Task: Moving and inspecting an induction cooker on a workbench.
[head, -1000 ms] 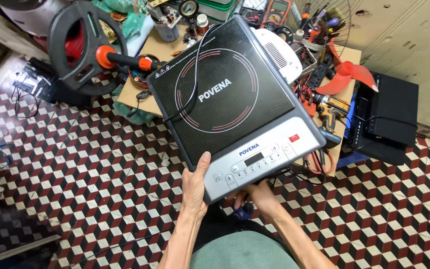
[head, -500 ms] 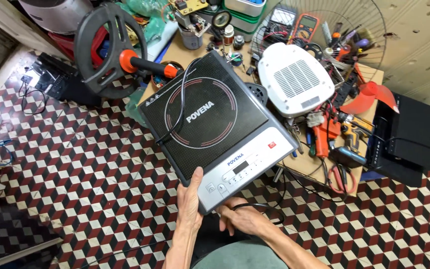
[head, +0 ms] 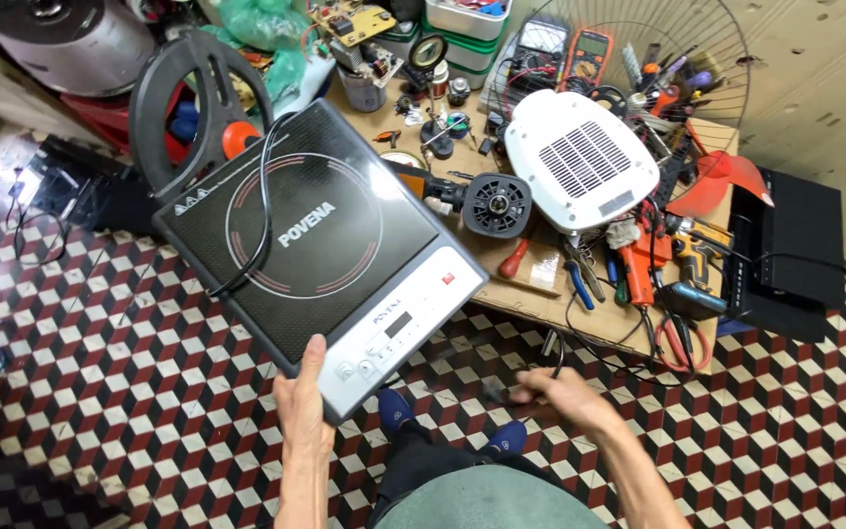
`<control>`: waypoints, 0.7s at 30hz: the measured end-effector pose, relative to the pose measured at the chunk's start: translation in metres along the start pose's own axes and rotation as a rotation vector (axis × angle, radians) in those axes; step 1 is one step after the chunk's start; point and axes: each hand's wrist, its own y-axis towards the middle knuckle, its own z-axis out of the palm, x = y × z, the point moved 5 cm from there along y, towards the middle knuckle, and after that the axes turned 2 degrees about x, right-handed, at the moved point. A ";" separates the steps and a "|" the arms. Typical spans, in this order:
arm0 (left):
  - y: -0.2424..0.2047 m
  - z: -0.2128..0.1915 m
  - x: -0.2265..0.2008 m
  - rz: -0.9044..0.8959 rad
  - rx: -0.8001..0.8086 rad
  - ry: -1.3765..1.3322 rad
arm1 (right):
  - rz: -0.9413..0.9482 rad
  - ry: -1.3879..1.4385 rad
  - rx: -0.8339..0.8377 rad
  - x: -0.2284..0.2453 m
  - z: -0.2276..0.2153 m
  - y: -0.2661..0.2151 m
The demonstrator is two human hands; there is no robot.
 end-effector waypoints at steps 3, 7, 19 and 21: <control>0.005 -0.009 0.002 -0.026 -0.031 0.094 | 0.123 0.127 -0.118 -0.055 -0.049 0.010; 0.009 -0.007 0.008 -0.074 -0.006 0.055 | 0.229 -0.069 -0.282 -0.129 -0.116 0.011; -0.005 0.017 0.008 -0.105 -0.059 0.042 | 0.681 -0.261 -0.939 -0.299 -0.204 -0.082; -0.007 0.012 0.011 -0.125 -0.069 0.042 | 0.617 -0.303 -1.050 -0.315 -0.220 -0.091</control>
